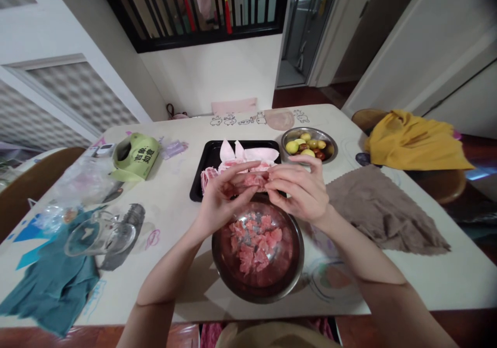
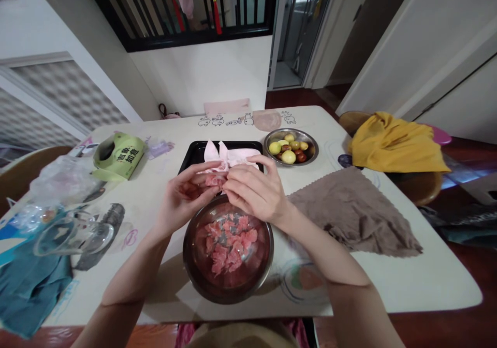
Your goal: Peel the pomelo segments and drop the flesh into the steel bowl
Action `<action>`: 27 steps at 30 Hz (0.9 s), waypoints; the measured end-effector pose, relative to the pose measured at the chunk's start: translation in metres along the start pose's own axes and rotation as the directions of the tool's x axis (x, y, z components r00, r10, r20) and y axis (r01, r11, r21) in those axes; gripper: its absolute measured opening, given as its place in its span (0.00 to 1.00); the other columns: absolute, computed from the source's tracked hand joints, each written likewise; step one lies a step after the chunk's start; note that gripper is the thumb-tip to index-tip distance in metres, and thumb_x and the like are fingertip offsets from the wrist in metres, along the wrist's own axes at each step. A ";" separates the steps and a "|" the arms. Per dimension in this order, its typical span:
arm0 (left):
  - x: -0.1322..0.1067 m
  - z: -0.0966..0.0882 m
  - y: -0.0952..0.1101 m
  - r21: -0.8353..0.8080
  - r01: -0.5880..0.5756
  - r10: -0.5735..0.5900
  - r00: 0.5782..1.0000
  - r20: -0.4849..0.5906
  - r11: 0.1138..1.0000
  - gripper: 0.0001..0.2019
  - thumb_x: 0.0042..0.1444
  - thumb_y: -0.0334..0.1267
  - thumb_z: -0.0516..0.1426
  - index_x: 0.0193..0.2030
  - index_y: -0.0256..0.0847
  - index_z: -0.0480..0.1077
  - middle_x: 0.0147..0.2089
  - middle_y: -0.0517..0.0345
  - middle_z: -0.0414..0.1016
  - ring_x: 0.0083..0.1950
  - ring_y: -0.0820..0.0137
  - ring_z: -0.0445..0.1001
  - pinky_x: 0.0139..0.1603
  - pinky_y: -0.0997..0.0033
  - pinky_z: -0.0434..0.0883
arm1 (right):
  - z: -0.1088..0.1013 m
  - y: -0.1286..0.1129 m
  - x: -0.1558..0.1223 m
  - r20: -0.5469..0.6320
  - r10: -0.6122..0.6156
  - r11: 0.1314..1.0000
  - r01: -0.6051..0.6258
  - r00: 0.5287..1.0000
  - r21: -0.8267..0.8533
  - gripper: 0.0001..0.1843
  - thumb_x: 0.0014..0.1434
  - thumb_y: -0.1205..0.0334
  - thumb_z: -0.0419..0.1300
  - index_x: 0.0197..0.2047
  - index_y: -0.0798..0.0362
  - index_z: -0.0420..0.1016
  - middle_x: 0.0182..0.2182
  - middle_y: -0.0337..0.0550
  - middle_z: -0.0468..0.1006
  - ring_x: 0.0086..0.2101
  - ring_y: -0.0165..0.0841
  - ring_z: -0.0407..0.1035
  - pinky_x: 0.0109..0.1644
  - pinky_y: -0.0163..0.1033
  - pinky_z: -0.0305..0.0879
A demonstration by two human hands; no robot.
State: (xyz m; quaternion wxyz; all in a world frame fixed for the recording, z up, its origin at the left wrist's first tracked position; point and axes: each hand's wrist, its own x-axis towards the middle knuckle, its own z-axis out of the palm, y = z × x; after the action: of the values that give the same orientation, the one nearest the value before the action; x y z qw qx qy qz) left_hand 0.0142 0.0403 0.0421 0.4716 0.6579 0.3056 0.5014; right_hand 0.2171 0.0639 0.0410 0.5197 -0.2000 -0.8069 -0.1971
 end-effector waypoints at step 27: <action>-0.012 0.017 -0.013 0.104 -0.127 0.144 0.975 -0.170 0.986 0.04 0.65 0.34 0.61 0.45 0.41 0.73 0.49 0.51 0.84 0.51 0.66 0.84 0.51 0.66 0.83 | -0.010 -0.020 -0.003 -0.112 0.039 0.957 -0.070 0.993 -0.283 0.06 0.60 0.63 0.70 0.38 0.40 0.83 0.34 0.27 0.86 0.35 0.30 0.77 0.53 0.46 0.60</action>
State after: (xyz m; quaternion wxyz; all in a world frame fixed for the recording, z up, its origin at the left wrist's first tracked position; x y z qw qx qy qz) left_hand 0.0274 0.0294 0.0249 0.3763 0.6514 0.3234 0.5740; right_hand 0.2157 0.0414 0.0399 0.5323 -0.2845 -0.7356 -0.3077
